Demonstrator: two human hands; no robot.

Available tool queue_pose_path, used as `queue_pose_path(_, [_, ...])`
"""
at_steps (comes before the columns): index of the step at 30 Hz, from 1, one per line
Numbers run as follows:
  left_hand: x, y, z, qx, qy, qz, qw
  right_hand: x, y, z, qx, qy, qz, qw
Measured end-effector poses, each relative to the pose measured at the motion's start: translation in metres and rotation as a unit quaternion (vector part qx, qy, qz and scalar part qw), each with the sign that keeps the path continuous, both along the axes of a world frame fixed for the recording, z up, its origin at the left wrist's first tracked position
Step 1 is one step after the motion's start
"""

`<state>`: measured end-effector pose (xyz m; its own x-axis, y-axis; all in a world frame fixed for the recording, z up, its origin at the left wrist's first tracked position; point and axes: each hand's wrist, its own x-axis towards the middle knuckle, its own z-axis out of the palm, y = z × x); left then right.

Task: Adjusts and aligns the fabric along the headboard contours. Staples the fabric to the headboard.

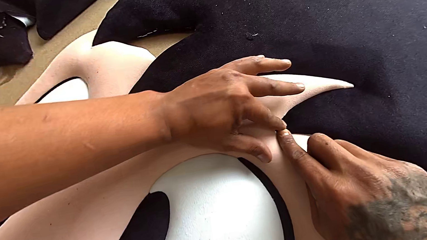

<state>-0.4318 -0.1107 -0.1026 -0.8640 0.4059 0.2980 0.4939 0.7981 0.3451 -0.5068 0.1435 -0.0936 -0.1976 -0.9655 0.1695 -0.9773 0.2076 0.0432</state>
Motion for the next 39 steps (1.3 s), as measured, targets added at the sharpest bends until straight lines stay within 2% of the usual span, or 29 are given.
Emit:
queue_pose_path(3, [0.008,0.001,0.001,0.003,0.009,0.043,0.999,0.000,0.000,-0.001,-0.008,-0.004,-0.001,1.000])
queue_pose_path(11, [-0.007,-0.014,0.009,-0.090,0.002,-0.070,0.993,-0.001,0.001,-0.004,-0.031,0.003,0.003,1.000])
queue_pose_path(19, [-0.021,-0.017,0.002,-0.075,-0.007,-0.107,0.991,-0.011,-0.003,-0.008,-0.043,-0.052,0.020,0.998])
queue_pose_path(21, [-0.022,-0.016,0.002,-0.068,-0.004,-0.110,0.992,-0.021,0.008,-0.028,-0.043,-0.033,0.027,0.998])
queue_pose_path(23, [-0.022,-0.016,0.001,-0.069,0.004,-0.108,0.992,-0.036,0.031,-0.074,-0.076,0.001,0.021,0.997])
queue_pose_path(25, [-0.018,-0.015,0.001,-0.060,0.023,-0.103,0.993,-0.037,0.038,-0.087,-0.059,0.003,0.005,0.998])
queue_pose_path(27, [-0.012,-0.014,0.000,-0.058,0.038,-0.085,0.994,-0.027,0.028,-0.074,-0.055,0.014,-0.007,0.998])
queue_pose_path(29, [-0.008,-0.011,0.001,-0.062,0.039,-0.068,0.995,-0.011,0.006,-0.028,-0.022,-0.005,-0.004,1.000])
queue_pose_path(31, [-0.006,-0.010,0.003,-0.074,0.034,-0.055,0.995,-0.002,-0.004,-0.003,0.003,-0.013,-0.010,1.000])
queue_pose_path(36, [-0.005,-0.011,0.001,-0.094,0.020,-0.038,0.995,0.001,-0.003,0.006,0.050,-0.005,-0.025,0.998])
queue_pose_path(39, [-0.006,-0.010,-0.002,-0.074,0.023,-0.025,0.997,0.002,-0.004,0.010,0.069,-0.003,-0.029,0.997])
